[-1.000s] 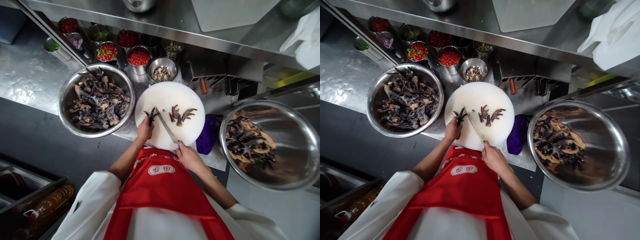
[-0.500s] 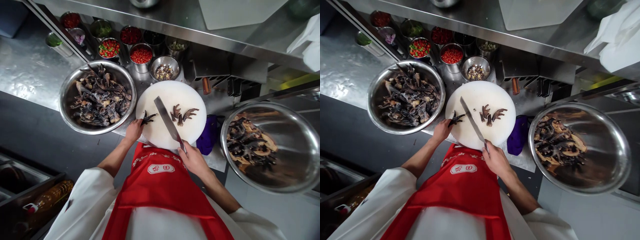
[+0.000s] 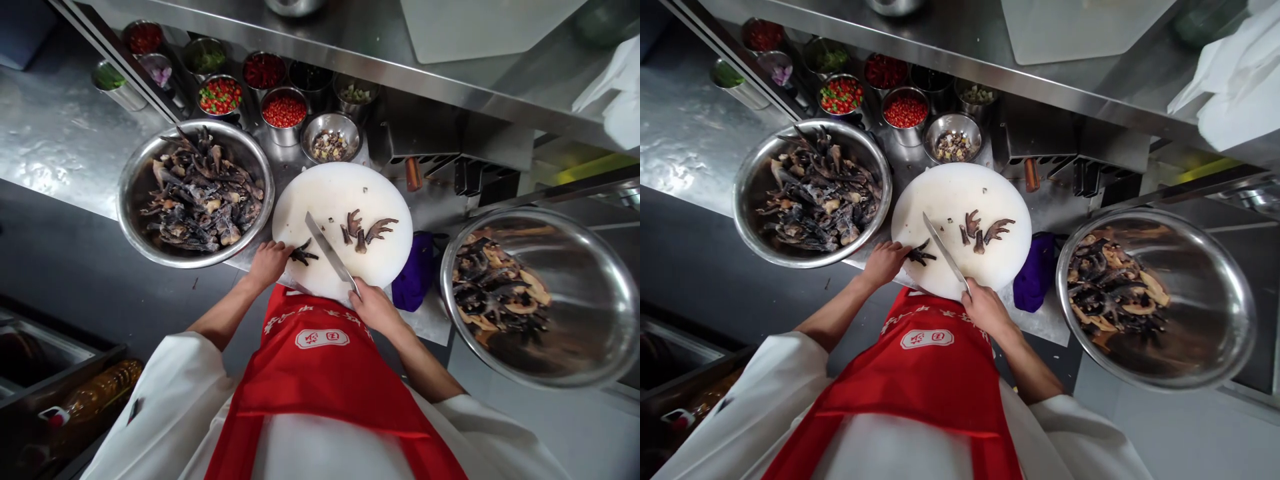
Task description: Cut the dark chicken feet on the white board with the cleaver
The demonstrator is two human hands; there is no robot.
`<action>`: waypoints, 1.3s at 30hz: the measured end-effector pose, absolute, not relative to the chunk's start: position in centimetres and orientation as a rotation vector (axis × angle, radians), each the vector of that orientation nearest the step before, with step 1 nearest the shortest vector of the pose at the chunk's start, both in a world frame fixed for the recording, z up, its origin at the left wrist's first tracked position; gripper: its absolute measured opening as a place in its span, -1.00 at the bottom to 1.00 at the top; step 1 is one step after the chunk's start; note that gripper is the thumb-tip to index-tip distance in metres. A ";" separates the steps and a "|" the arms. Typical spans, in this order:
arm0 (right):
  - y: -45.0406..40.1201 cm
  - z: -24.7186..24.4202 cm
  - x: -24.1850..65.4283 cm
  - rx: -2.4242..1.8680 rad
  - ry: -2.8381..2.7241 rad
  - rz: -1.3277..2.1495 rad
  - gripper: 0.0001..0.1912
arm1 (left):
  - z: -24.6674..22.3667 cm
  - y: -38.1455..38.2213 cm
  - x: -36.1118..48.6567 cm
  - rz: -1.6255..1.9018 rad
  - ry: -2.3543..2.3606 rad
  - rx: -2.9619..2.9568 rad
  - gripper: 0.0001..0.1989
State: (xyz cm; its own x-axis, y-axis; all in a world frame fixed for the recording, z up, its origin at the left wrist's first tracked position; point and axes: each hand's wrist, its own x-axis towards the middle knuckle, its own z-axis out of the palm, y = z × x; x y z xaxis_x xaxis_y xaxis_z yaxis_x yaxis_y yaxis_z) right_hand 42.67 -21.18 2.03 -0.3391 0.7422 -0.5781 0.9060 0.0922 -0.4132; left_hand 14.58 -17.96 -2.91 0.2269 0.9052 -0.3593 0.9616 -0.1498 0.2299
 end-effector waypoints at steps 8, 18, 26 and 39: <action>-20.1 2.4 41.9 1.785 2.298 -1.089 -0.64 | -3.3 -15.4 14.9 -0.165 1.646 2.184 -0.60; -17.8 0.0 39.9 1.582 2.223 -0.954 -0.72 | -2.3 -16.9 14.3 -0.102 1.555 2.107 -0.74; -13.7 -1.7 39.8 1.788 2.357 -1.105 -0.75 | -2.5 -17.2 15.4 0.591 1.393 0.620 -0.74; -19.7 -1.3 39.7 2.034 2.387 -1.475 -0.65 | -5.1 -20.3 17.8 0.649 1.698 1.061 -0.71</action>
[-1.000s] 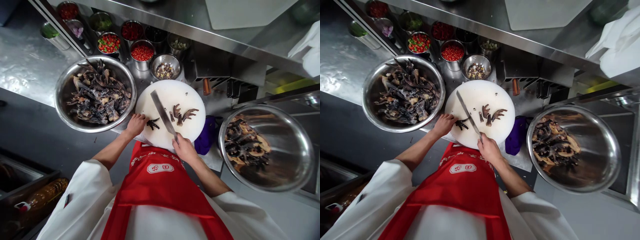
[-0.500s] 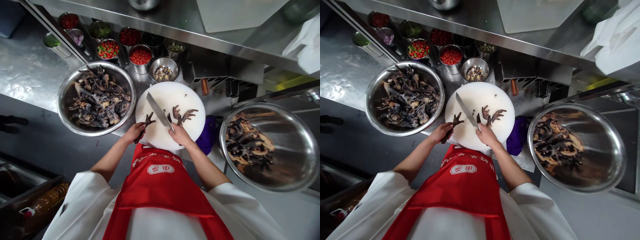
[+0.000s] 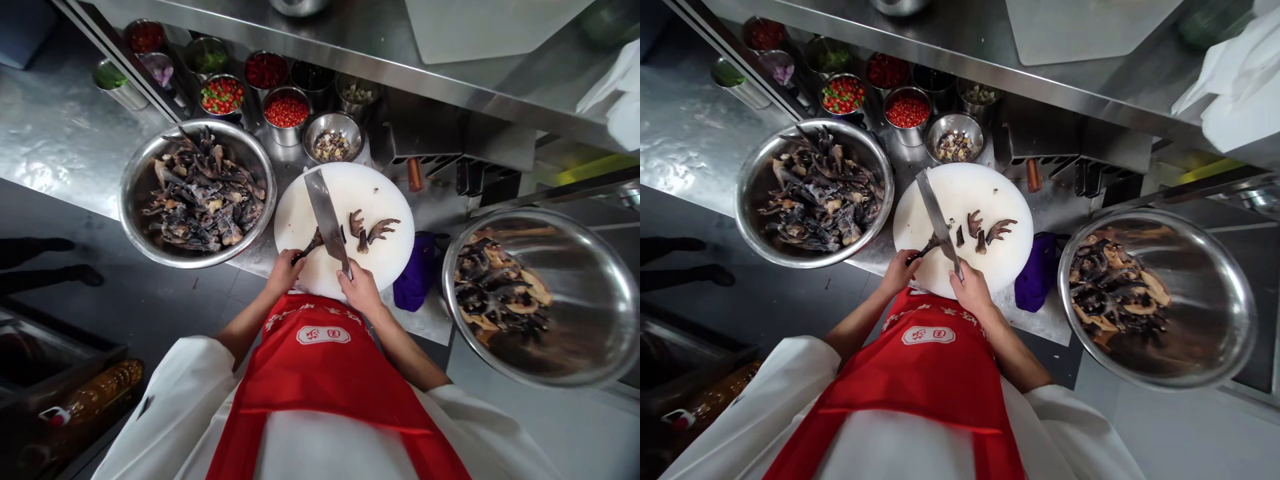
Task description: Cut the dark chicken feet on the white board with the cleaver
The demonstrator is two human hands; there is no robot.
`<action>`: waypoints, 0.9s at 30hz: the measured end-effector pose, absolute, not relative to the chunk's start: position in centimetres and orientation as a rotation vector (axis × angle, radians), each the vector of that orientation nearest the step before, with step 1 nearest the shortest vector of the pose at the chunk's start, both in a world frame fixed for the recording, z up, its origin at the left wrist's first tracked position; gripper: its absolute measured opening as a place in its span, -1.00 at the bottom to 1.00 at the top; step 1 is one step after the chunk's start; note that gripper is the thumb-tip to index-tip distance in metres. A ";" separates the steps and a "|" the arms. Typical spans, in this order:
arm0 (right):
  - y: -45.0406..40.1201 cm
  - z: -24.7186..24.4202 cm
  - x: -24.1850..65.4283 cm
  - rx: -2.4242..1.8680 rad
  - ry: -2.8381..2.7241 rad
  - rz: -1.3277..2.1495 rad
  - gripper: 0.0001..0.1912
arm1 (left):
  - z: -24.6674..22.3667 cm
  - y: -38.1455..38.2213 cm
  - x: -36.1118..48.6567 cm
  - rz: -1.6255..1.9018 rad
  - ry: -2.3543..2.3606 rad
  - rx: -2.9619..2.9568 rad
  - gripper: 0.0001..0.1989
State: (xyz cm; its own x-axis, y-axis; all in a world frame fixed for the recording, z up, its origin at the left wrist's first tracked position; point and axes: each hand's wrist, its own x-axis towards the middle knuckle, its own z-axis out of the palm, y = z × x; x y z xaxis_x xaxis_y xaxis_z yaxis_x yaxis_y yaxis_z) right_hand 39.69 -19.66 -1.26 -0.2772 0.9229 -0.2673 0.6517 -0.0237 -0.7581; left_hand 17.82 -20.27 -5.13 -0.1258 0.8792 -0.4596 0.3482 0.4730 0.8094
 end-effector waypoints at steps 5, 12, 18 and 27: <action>-21.0 -0.9 39.6 -1.598 -1.929 1.151 -0.67 | -5.4 -20.2 18.3 0.777 1.828 1.076 -0.74; -22.8 -0.7 41.4 -1.747 -1.603 1.333 -0.82 | -4.7 -22.6 16.5 1.048 1.396 0.421 -0.71; -24.8 -0.2 46.6 -1.771 -1.594 1.806 -0.84 | -5.0 -22.3 15.5 1.251 1.412 0.410 -0.70; -17.7 -1.3 46.4 -1.819 -1.601 1.753 -0.85 | -4.8 -18.0 17.4 1.183 1.376 0.595 -0.71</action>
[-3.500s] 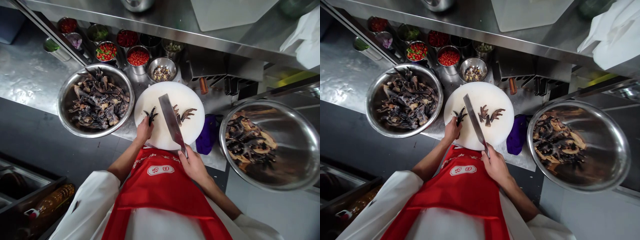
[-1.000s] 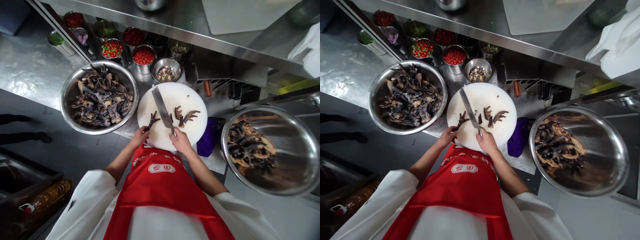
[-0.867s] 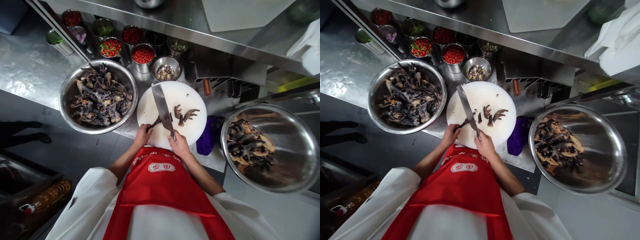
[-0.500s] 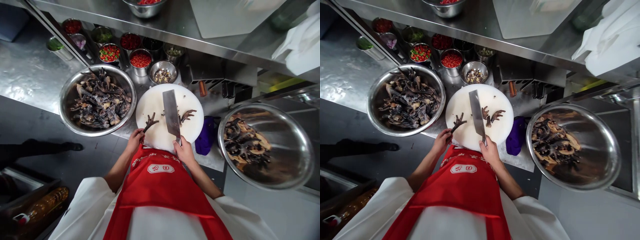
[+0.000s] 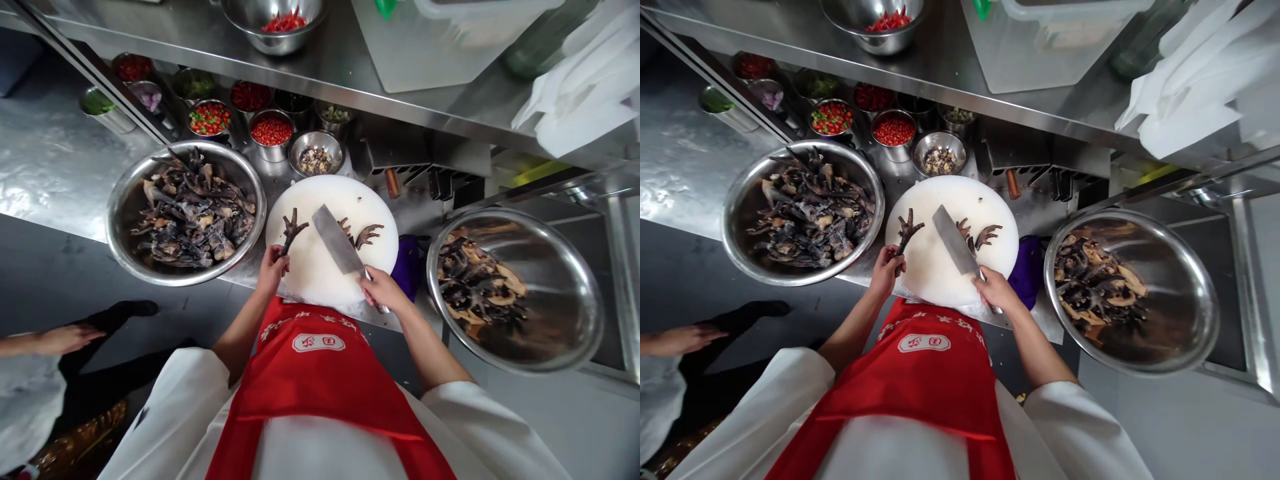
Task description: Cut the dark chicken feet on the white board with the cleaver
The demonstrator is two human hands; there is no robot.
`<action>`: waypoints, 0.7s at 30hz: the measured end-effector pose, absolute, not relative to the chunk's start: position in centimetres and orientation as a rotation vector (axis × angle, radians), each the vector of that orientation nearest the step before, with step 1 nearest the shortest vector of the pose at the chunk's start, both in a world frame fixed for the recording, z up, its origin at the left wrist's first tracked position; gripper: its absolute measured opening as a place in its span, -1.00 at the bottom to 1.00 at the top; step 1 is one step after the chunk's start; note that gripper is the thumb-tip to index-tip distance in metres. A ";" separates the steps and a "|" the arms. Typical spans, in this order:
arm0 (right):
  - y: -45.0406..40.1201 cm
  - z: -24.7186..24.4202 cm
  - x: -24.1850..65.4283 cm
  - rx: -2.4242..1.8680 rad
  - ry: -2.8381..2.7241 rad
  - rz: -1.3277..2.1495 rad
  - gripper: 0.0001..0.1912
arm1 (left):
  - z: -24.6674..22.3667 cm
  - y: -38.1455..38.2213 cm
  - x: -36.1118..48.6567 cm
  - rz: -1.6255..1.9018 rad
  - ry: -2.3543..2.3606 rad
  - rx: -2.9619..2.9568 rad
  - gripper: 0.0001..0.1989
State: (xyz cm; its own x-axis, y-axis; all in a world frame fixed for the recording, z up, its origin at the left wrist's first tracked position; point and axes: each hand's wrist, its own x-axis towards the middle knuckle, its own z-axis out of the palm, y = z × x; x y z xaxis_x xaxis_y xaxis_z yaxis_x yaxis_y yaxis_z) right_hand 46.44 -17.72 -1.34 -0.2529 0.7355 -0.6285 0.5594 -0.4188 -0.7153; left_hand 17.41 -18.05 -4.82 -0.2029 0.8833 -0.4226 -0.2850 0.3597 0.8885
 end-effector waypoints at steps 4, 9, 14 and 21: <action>-14.0 -1.8 43.3 -1.915 -1.544 1.474 -0.90 | -4.7 -17.2 18.5 1.118 1.357 0.632 -0.67; -14.9 -0.9 40.4 -1.961 -1.599 1.228 -0.84 | -5.8 -16.5 18.1 1.064 1.442 0.782 -0.66; -19.5 -1.4 39.6 -1.858 -1.622 1.416 -0.77 | -6.8 -15.3 17.0 1.085 1.665 1.209 -0.71; -21.5 -0.9 40.0 -1.991 -1.483 1.269 -0.73 | -7.2 -13.9 16.7 0.827 1.748 1.684 -0.81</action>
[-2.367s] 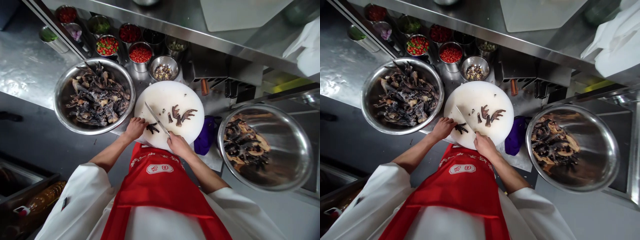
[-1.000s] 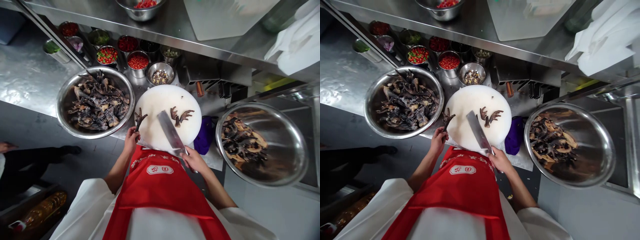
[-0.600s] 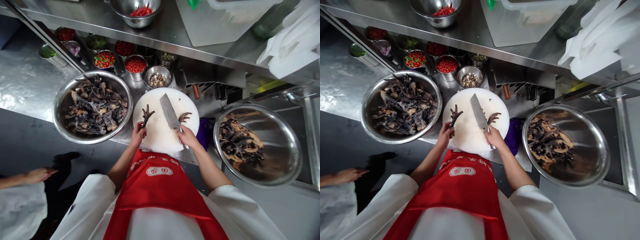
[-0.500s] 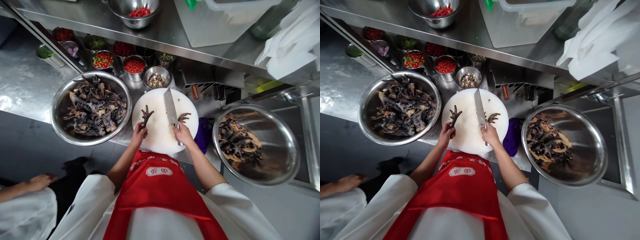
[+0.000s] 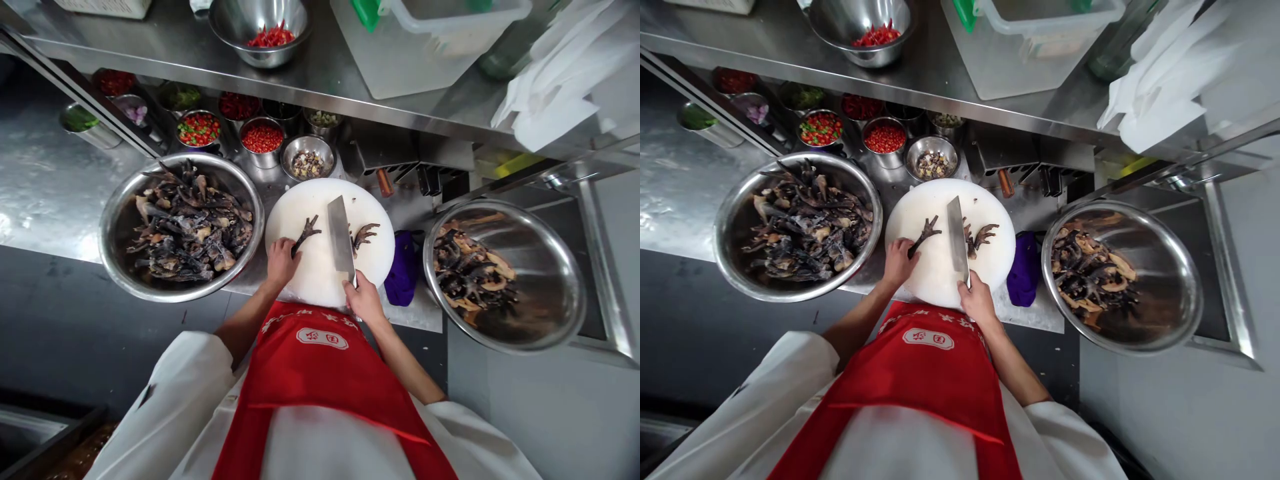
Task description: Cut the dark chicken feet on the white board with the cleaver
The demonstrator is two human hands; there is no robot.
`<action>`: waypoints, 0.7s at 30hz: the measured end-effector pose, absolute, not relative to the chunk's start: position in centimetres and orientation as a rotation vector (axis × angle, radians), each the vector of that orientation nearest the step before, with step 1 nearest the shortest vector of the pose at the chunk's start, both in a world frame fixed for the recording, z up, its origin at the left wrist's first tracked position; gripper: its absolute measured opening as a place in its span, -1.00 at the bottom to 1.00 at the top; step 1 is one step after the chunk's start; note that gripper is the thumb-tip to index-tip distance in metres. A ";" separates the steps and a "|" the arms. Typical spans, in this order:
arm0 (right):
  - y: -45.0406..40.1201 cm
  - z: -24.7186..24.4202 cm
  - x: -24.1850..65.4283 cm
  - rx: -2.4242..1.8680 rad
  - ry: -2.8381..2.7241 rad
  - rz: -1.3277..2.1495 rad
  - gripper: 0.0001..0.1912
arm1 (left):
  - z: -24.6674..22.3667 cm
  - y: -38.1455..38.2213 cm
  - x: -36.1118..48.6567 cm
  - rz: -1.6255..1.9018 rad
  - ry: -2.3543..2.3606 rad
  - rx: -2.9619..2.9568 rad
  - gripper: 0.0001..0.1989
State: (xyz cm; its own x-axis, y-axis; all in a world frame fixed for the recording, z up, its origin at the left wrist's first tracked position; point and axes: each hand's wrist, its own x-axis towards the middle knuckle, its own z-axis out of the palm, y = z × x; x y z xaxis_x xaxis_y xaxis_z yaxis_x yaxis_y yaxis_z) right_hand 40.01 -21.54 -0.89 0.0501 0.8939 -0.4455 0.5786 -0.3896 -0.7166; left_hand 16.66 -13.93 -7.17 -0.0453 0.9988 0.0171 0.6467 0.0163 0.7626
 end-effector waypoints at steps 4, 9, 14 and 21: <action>-20.5 1.6 38.5 -1.903 -1.625 0.986 -0.64 | -7.5 -14.3 16.0 0.762 1.771 1.697 -0.83; -18.4 1.8 34.9 -1.705 -1.825 0.858 -0.60 | -7.9 -14.5 15.9 0.782 1.726 1.728 -0.84; -16.6 -1.6 32.4 -1.869 -2.085 0.888 -0.58 | -8.1 -15.4 15.3 0.936 1.756 1.752 -0.80; -15.7 0.9 32.8 -1.902 -2.035 0.841 -0.61 | -8.9 -16.4 15.3 0.968 1.643 1.661 -0.84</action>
State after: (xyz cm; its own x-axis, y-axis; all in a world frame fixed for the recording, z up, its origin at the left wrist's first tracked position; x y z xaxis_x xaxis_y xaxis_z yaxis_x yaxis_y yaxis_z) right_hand 32.77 -15.68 0.94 -0.1302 0.9685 -0.2122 0.8356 -0.0080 -0.5492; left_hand 15.32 -16.40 -8.92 -0.0341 0.9959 0.0841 0.5560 -0.0510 0.8296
